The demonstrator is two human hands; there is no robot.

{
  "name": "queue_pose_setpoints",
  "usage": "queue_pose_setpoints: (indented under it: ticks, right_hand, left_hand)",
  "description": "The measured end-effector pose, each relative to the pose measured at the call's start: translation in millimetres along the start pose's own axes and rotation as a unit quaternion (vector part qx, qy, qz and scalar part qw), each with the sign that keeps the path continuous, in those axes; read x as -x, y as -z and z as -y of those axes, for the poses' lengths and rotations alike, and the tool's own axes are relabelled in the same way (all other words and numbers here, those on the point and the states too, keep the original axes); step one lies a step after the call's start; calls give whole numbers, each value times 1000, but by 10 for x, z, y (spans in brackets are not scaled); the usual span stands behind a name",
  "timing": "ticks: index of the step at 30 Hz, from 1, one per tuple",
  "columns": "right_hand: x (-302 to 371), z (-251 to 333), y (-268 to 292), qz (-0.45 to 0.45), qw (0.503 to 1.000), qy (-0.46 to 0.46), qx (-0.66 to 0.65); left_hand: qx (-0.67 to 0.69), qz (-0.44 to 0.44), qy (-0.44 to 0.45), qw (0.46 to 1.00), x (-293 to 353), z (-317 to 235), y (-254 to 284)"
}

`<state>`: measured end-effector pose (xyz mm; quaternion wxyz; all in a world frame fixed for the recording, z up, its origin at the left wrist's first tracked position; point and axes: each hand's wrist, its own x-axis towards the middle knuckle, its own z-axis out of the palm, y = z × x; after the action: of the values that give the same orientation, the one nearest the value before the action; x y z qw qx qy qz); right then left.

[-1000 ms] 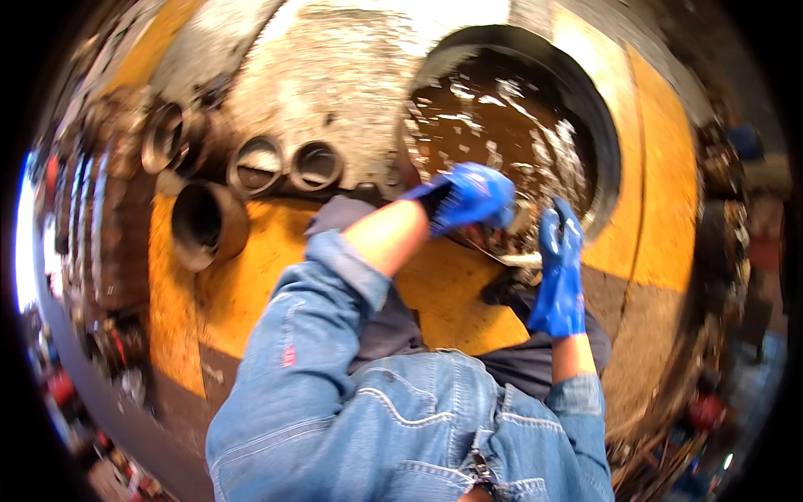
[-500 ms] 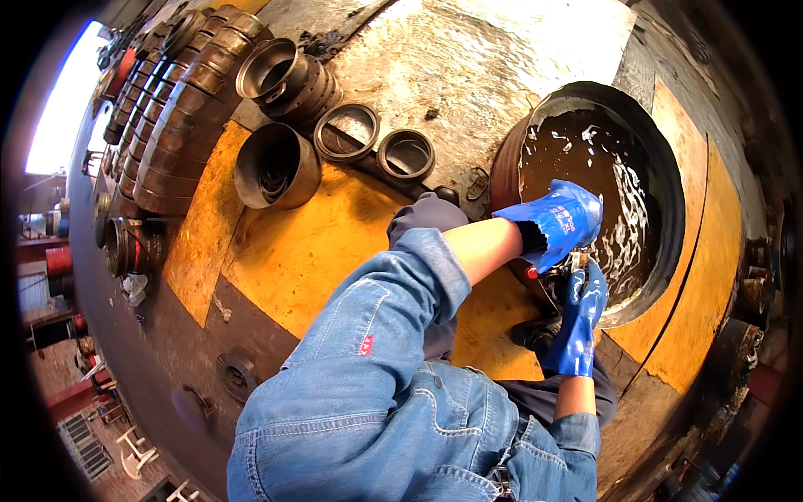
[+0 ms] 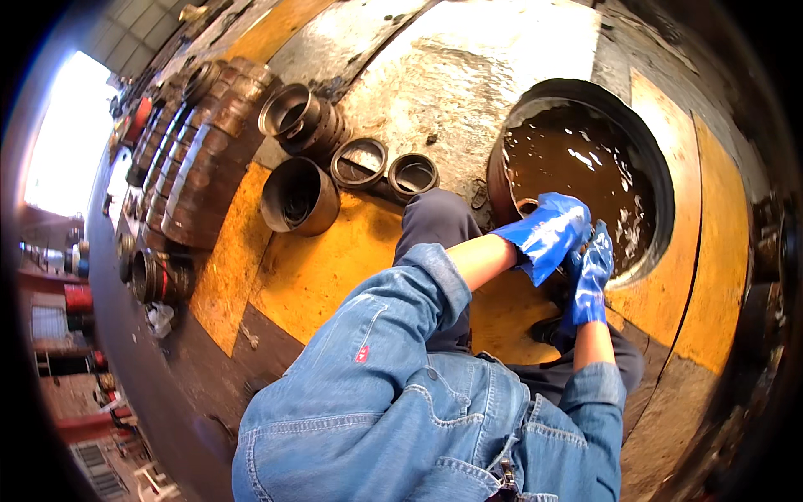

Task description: The person cleans metal rings and components by scrubbing them with a brush inside a tub containing dark liquid. They then lift the rings out of the liquid and place them into a nearby container on the floor.

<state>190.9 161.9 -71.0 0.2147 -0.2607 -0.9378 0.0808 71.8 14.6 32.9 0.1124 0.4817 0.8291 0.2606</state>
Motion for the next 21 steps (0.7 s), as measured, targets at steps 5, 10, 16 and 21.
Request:
queue_pose_setpoints:
  ticks: [5, 10, 16, 21]
  right_hand:
    - [-142, -259, -160, 4, 999, -24, 26]
    - [-91, -142, -83, -16, 981, -110, -157]
    - [31, -475, 111, 55, 794, -254, -549]
    - [190, -170, 160, 69, 601, -311, -733]
  left_hand:
    - [9, -16, 17, 1000, 138, -355, 44]
    - [-78, -7, 68, 995, 111, -345, -224]
    - [-90, -67, -91, 990, -218, -65, -1014]
    - [-60, -108, -178, 976, -123, -35, -980]
